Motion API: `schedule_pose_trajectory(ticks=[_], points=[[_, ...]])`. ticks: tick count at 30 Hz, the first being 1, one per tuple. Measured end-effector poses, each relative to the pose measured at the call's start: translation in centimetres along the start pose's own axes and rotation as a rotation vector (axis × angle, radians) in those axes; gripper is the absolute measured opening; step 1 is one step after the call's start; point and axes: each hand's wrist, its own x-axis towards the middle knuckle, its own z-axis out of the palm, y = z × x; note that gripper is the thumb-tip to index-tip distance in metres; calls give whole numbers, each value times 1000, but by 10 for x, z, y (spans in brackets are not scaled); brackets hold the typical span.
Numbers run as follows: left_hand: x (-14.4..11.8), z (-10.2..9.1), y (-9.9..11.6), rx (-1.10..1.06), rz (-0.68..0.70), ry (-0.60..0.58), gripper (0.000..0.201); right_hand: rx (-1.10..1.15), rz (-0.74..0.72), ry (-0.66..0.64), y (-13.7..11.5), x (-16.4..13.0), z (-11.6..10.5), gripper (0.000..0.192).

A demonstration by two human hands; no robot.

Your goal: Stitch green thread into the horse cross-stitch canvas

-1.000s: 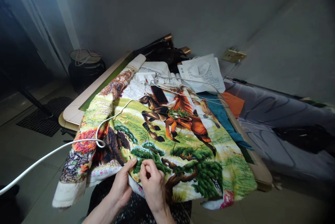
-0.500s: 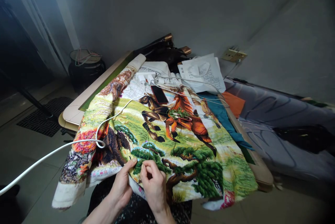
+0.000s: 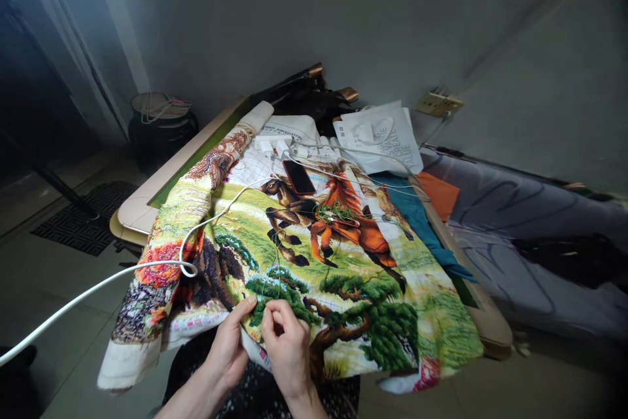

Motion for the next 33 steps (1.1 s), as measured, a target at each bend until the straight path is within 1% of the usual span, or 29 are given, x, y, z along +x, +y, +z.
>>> schedule_pose_trajectory(ticks=[5,11,24,27,33], points=[[0,0,0,2,1,3,9,22,-19,-24,1,1,-2,22],[0,2,1,-8,-14,20,10,36,5,1,2,0,-2,21],[-1,5,2,-26,-11,28,17,-12,-8,-80,0,6,-6,23],[0,4,1,-27,-17,24,16,27,23,-95,-1,6,-8,20],[-1,7,3,-29,-45,6,16,163,142,-90,1,3,-11,17]])
